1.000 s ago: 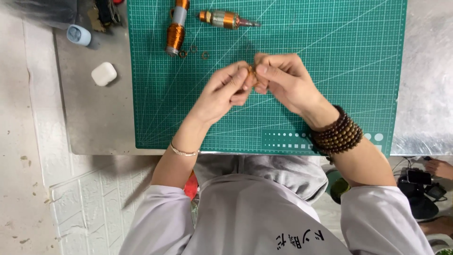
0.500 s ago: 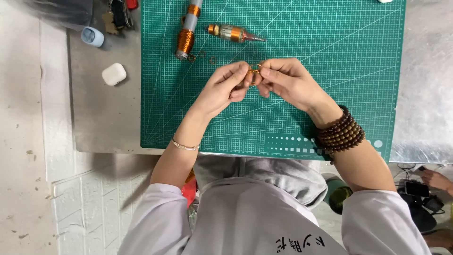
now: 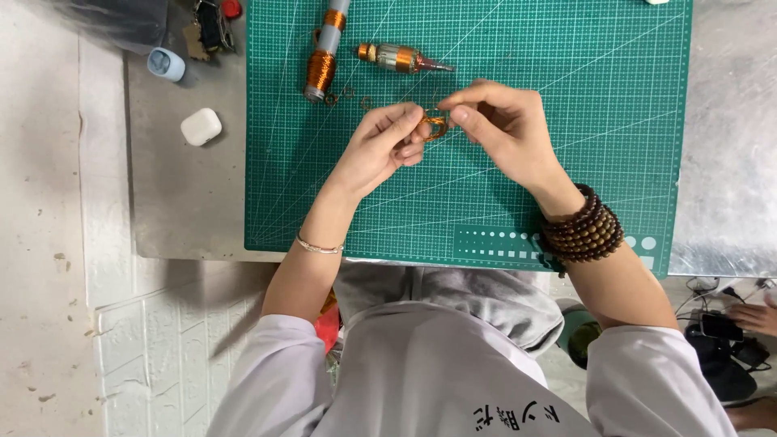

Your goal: Winding thin copper wire around small electronic or mechanical components on a workbench.

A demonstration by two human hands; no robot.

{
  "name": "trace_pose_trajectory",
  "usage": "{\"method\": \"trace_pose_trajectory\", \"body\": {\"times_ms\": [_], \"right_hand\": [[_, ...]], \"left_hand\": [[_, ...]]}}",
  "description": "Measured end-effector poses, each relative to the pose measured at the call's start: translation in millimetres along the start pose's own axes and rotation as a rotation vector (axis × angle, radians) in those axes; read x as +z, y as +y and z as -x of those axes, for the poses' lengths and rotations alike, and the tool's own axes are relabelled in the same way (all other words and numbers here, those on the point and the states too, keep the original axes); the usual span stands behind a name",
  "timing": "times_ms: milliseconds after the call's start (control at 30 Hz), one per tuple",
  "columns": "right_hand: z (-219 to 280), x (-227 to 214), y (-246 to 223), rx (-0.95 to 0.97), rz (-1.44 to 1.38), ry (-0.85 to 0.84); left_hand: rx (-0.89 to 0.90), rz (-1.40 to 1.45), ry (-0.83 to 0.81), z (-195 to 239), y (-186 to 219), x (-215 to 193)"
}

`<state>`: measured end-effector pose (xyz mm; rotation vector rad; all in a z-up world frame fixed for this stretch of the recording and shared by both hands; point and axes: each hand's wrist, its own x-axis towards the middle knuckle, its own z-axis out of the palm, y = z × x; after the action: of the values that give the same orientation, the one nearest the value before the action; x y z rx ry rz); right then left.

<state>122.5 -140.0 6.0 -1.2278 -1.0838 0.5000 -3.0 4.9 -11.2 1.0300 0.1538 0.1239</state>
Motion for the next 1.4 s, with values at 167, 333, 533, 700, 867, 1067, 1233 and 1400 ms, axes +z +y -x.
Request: {"method": "trace_pose_trajectory", "body": {"times_ms": [167, 333, 533, 700, 867, 1067, 1233, 1400], "right_hand": [[4.3, 6.0, -15.5, 0.007, 0.172, -0.011], [3.9, 8.8, -14.2, -0.072, 0.232, -0.02], [2.9, 7.6, -12.1, -0.067, 0.215, -0.045], [1.4, 8.3, -13.7, -0.007, 0.179, -0.062], [4.1, 5.2, -8.4, 0.052, 0.159, -0.032], [3.2, 11.0, -13.4, -0.047, 0.261, -0.024], [4.5, 10.3, -14.9, -0.109, 0.386, -0.143], [-0.6, 22.2, -21.0, 0.113, 0.174, -0.069]], "left_hand": [[-0.029, -0.016, -0.063, 3.1, 11.1, 3.0], [-0.045, -0.004, -0.046, 1.6, 8.3, 1.6], [-0.092, 0.073, -0.044, 1.7, 2.7, -2.4], [-0.093, 0.043, -0.009, -1.6, -0.4, -0.1], [-0.092, 0.012, -0.061, 0.5, 8.3, 8.5], [-0.052, 0.008, -0.098, 1.5, 8.4, 7.4], [-0.018, 0.085, -0.038, 1.2, 0.9, 3.4], [0.064, -0.121, 0.068, 0.2, -10.3, 8.8]]}}
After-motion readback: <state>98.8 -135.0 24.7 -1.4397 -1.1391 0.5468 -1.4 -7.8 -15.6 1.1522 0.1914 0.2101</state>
